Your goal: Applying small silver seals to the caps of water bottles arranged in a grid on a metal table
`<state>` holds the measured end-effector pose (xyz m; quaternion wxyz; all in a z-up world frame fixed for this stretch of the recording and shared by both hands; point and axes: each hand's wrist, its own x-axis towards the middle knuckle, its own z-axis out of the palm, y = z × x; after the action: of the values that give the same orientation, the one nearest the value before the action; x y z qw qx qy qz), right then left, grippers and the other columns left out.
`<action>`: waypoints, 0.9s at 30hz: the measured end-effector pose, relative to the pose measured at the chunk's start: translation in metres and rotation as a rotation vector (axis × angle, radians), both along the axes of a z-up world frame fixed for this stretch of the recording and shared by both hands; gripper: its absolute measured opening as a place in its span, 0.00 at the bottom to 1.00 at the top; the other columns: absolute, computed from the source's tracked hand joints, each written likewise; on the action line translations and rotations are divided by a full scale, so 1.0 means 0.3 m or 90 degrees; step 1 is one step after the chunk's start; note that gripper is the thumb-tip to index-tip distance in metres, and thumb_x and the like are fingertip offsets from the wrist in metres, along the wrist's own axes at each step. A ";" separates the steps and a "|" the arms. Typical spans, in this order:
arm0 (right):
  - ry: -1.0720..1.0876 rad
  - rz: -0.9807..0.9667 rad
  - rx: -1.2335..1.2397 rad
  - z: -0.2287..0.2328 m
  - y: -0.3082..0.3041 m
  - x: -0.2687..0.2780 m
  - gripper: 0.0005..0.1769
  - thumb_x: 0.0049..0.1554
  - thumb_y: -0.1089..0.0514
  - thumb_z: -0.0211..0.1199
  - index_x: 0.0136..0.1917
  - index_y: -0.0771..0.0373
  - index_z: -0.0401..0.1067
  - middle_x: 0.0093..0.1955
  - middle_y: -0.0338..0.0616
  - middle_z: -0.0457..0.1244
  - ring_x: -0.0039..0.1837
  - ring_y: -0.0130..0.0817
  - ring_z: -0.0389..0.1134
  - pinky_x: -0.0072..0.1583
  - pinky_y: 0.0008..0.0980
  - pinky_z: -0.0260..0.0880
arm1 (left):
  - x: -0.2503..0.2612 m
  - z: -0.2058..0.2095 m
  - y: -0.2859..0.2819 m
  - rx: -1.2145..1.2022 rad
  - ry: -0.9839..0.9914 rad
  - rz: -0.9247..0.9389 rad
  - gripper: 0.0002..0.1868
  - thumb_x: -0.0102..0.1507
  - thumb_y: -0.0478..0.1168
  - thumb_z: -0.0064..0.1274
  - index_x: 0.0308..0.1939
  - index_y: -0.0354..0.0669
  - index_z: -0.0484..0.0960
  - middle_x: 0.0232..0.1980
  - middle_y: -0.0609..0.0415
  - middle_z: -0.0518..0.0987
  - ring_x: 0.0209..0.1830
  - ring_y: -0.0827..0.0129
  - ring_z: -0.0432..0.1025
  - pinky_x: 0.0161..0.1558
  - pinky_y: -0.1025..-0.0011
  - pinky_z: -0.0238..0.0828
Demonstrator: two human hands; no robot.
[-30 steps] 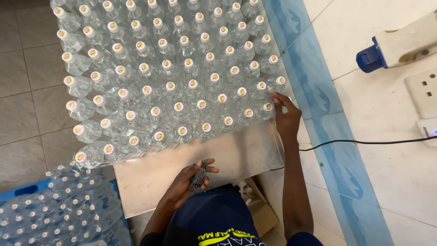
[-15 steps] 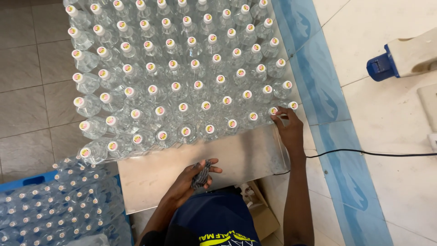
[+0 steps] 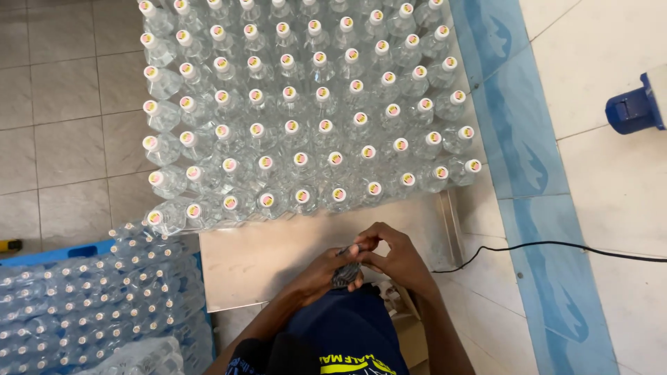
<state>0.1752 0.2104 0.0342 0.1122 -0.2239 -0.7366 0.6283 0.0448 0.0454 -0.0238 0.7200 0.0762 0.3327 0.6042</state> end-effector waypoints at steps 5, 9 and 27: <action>-0.135 -0.064 -0.027 0.084 0.037 -0.003 0.14 0.52 0.59 0.80 0.53 0.57 0.84 0.43 0.40 0.77 0.50 0.30 0.79 0.59 0.34 0.78 | -0.037 0.185 0.027 -0.062 0.079 -0.066 0.36 0.69 0.61 0.49 0.68 0.34 0.80 0.58 0.41 0.88 0.32 0.72 0.75 0.34 0.75 0.73; -0.126 -0.121 -0.046 0.074 0.131 0.016 0.15 0.50 0.59 0.82 0.51 0.59 0.85 0.44 0.45 0.79 0.51 0.32 0.82 0.59 0.34 0.82 | -0.033 0.179 0.020 -0.102 0.076 -0.043 0.32 0.69 0.59 0.49 0.62 0.33 0.79 0.56 0.40 0.89 0.27 0.71 0.74 0.32 0.75 0.72; 0.021 -0.430 0.299 -0.130 0.665 0.174 0.12 0.73 0.61 0.59 0.67 0.63 0.76 0.65 0.47 0.72 0.68 0.38 0.73 0.69 0.36 0.74 | -0.066 0.163 0.000 -0.162 0.088 0.017 0.37 0.69 0.58 0.47 0.74 0.35 0.77 0.55 0.42 0.87 0.30 0.69 0.72 0.33 0.70 0.69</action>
<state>0.2275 0.4099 -0.0048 0.3717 -0.4116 -0.7430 0.3746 0.0249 0.0454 0.0251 0.6913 0.0216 0.4562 0.5600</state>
